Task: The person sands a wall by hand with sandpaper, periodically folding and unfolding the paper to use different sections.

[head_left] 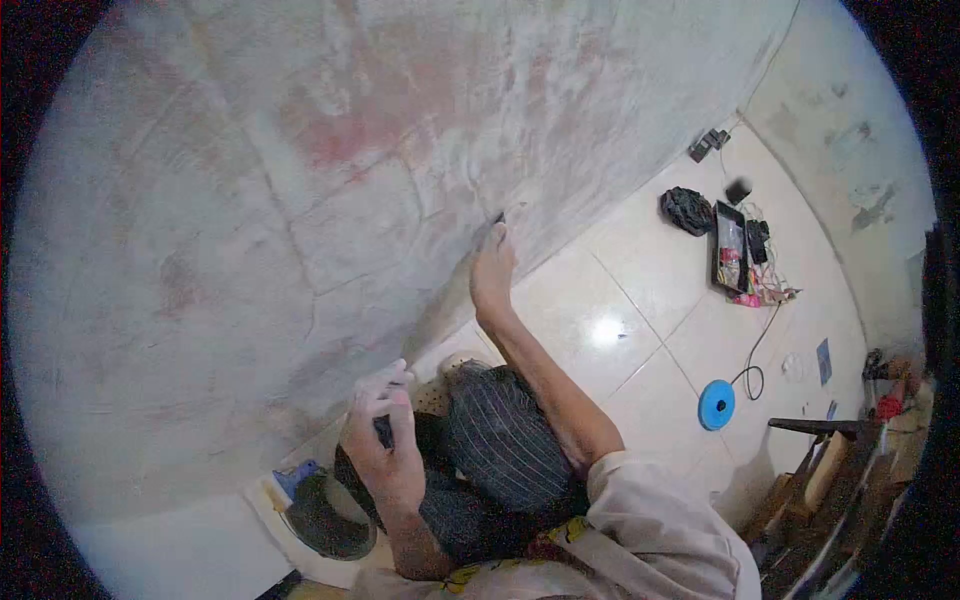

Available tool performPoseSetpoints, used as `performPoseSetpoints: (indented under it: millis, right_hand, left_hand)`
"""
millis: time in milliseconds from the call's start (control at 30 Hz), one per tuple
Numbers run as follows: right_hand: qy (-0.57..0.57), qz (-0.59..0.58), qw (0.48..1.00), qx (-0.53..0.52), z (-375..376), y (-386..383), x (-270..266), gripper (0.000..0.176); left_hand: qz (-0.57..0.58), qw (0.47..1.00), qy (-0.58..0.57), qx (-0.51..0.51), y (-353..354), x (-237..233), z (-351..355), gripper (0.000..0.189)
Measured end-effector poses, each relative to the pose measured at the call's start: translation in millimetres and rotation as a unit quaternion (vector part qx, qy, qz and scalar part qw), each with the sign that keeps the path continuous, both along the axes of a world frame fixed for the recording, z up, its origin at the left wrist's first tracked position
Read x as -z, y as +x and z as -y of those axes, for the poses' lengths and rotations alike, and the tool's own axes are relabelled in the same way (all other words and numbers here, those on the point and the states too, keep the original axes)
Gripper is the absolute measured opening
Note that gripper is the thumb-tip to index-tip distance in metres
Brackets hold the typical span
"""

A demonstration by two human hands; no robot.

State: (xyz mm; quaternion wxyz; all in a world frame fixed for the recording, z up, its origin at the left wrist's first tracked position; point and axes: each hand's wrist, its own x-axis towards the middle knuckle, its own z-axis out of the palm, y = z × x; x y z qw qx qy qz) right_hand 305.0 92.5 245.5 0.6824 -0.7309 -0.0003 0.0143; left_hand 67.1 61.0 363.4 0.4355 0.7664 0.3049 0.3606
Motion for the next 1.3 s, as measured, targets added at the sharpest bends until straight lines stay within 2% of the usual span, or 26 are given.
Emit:
performPoseSetpoints:
  millis: [33,67,100,167,200,233,300,333,433,467,500,567,600,667,733,800,833,900,967,1033,1100,1133,1200,1233,1300]
  right_hand:
    - [-0.021,0.145,0.983,0.108,-7,-8,8,0.055]
    - [-0.014,0.072,0.997,0.026,0,2,15,0.057]
    - [-0.017,0.065,0.997,0.024,8,15,21,0.057]
    - [0.049,-0.151,0.983,-0.094,22,30,14,0.059]
    - [-0.037,-0.073,0.99,-0.115,18,17,24,0.061]
    - [-0.036,-0.072,0.99,-0.114,12,9,16,0.061]
    - [0.025,0.088,0.996,-0.01,7,-8,1,0.061]
    - [-0.007,-0.086,0.991,-0.107,15,6,7,0.061]
    - [0.042,-0.06,0.994,-0.083,22,16,8,0.061]
    - [-0.072,-0.067,0.978,-0.186,27,8,5,0.061]
    - [-0.07,-0.064,0.978,-0.185,25,0,1,0.061]
    - [-0.002,0.015,0.997,-0.074,13,-20,0,0.059]
    - [0.003,-0.034,0.994,-0.102,8,-12,12,0.059]
    - [-0.012,-0.064,0.993,-0.094,6,-15,-1,0.059]
    - [-0.027,-0.08,0.992,-0.091,5,-9,-10,0.06]
    - [0.054,-0.149,0.986,-0.044,3,1,-6,0.059]
    - [0.058,-0.144,0.987,-0.048,-5,-5,-1,0.059]
    - [0.043,0.105,0.992,0.051,-17,-21,15,0.054]
    - [0.015,0.096,0.994,0.045,-17,-20,18,0.052]
    - [-0.013,0.08,0.996,0.046,-11,-7,20,0.051]
    - [0.085,0.005,0.996,-0.004,3,24,17,0.052]
    - [0.084,0.014,0.996,-0.003,-3,12,19,0.052]
    - [-0.036,0.205,0.971,0.121,-20,-26,34,0.051]
    - [-0.037,0.204,0.97,0.125,-16,-17,33,0.051]
    - [0.016,0.103,0.994,0.035,-1,13,28,0.049]
  left_hand:
    - [-0.004,1.0,-0.006,0.0,4,0,-1,0.022]
    - [-0.019,1.0,-0.014,-0.008,8,-4,-2,0.021]
    - [-0.033,0.999,-0.021,-0.017,12,-8,-1,0.02]
    - [-0.034,0.998,-0.049,-0.037,12,-9,5,0.02]
    - [-0.019,0.997,-0.048,-0.049,13,-9,6,0.02]
    - [-0.004,0.997,-0.047,-0.061,15,-9,6,0.02]
    - [0.009,0.995,-0.071,-0.067,21,-9,9,0.02]
    - [0.023,0.993,-0.093,-0.075,21,-9,9,0.021]
    - [-0.018,0.994,-0.075,-0.077,14,-13,8,0.024]
    - [-0.014,0.994,-0.073,-0.077,15,-10,8,0.024]
    - [0.016,0.993,-0.076,-0.085,14,-6,9,0.026]
    - [0.04,0.992,-0.077,-0.094,12,-6,9,0.028]
    - [0.026,0.993,-0.08,-0.085,13,-8,7,0.028]
    - [0.008,0.993,-0.084,-0.082,7,-9,7,0.028]
    - [0.061,0.993,-0.075,-0.069,1,-5,6,0.027]
    - [0.06,0.993,-0.079,-0.066,-2,-4,10,0.026]
    - [0.054,0.993,-0.087,-0.056,-3,-4,9,0.025]
    - [0.071,0.992,-0.092,-0.052,-6,-6,8,0.024]
    - [0.089,0.99,-0.1,-0.046,-7,-7,7,0.024]
    - [0.042,0.995,-0.084,-0.044,-10,-8,-1,0.022]
    - [0.061,0.99,-0.117,-0.043,-14,-10,1,0.022]
    - [0.083,0.984,-0.151,-0.037,-11,-11,2,0.022]
    - [0.087,0.986,-0.134,-0.036,-2,-8,0,0.022]
    - [0.078,0.989,-0.116,-0.042,-1,-6,0,0.022]
    - [0.094,0.983,-0.154,-0.027,7,-1,0,0.022]
